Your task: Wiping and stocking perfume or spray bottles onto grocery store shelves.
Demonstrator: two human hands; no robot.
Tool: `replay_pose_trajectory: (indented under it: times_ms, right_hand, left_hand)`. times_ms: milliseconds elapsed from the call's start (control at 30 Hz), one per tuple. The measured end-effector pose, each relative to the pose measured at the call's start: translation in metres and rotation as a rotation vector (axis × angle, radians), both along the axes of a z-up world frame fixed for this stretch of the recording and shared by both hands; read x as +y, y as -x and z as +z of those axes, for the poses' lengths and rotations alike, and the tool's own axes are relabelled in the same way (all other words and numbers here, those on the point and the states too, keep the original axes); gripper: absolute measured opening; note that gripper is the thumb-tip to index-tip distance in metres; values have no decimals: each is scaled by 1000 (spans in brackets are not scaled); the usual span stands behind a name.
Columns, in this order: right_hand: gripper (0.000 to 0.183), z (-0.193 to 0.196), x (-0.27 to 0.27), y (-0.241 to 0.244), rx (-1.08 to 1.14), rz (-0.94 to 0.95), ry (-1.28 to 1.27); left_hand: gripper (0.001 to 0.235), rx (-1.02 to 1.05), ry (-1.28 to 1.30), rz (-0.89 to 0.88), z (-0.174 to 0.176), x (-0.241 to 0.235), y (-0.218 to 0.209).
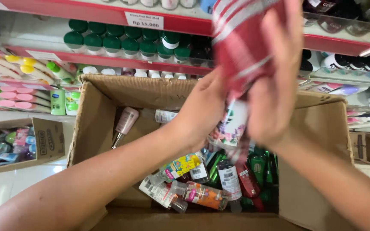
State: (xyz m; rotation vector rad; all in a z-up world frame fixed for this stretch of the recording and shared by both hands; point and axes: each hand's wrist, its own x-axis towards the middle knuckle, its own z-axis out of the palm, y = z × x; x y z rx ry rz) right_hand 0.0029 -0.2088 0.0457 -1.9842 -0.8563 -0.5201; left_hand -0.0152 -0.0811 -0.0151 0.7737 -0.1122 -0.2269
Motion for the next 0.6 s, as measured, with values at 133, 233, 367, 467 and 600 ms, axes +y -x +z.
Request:
replay_pose_trajectory:
  times_ms: [133, 233, 367, 467, 600]
  right_hand:
    - [61, -22, 0, 8, -309, 248, 249]
    - [59, -22, -10, -11, -483, 424, 391]
    - [62, -14, -12, -19, -191, 144, 198]
    - [62, -18, 2, 6, -287, 168, 213]
    - [50, -22, -3, -1, -546, 368, 411]
  left_hand:
    - [42, -48, -3, -13, -47, 8, -6]
    - [34, -79, -6, -19, -66, 14, -2]
    - [43, -12, 60, -31, 0, 16, 3]
    - [60, 166, 248, -109, 7, 24, 3]
    - [67, 364, 534, -268, -13, 33, 3]
